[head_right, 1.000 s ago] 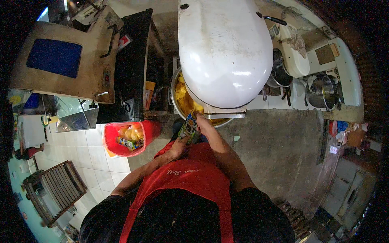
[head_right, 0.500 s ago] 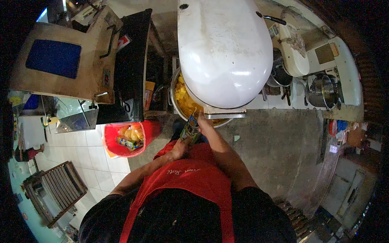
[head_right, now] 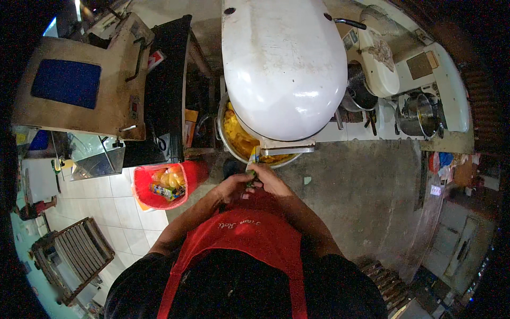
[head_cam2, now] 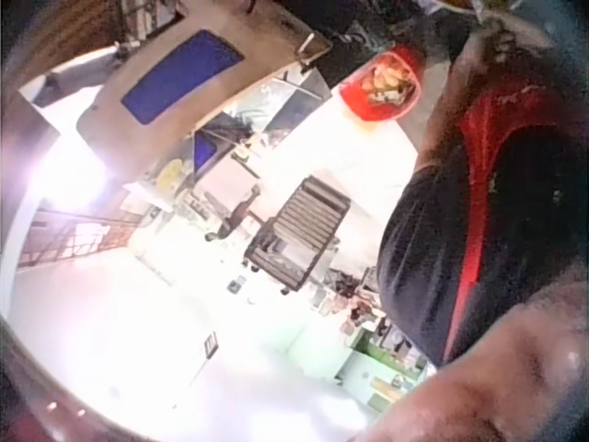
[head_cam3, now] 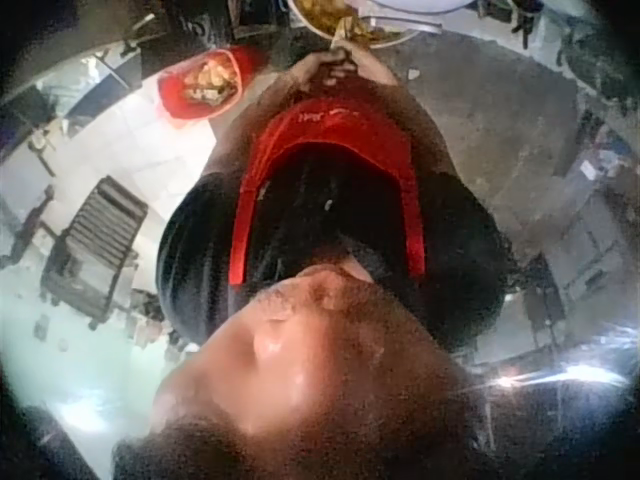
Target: Cutting open ingredient packets and adding them to a large industrial mixer containing dough.
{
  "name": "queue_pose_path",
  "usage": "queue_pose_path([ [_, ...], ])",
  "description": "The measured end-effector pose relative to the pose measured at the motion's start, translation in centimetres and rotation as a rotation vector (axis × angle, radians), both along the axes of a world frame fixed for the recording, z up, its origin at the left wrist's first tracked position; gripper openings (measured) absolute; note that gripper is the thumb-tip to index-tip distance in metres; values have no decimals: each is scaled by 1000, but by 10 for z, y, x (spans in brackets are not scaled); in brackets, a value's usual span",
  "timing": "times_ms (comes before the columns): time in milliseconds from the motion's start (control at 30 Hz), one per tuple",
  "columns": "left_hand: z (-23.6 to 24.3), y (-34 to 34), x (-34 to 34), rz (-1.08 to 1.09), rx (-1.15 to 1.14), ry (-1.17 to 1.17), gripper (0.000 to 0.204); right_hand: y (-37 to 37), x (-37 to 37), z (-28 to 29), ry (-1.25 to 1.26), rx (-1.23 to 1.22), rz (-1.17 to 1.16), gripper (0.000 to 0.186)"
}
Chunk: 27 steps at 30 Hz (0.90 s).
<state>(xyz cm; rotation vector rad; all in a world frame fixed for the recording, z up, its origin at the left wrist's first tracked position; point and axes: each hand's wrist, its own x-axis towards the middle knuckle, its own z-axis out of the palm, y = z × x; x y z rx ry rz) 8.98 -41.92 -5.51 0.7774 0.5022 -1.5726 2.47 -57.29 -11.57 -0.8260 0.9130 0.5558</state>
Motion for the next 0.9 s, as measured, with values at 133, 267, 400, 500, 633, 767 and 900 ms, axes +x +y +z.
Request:
queue_pose_path([
  [133,-42,1,-9,79,12,14,19,3,-6,-24,-8,-76,24,19],
  [267,-65,5,-20,71,26,-91,23,9,0,13,194,125,-51,21],
  [400,-60,-5,-28,5,71,-175,22,13,-4,-6,72,243,72,22],
  [500,-60,-9,-32,-169,298,-504,20,28,1,-25,85,243,-267,26],
  [633,-83,-2,-38,-323,287,-876,22,21,12,-36,-16,103,-269,21],
  [767,-78,-8,-27,-640,266,-1029,27,15,28,-44,-27,-45,-285,17],
  [900,-90,4,-40,-460,181,-1188,28,9,38,-61,25,-55,-342,18],
])
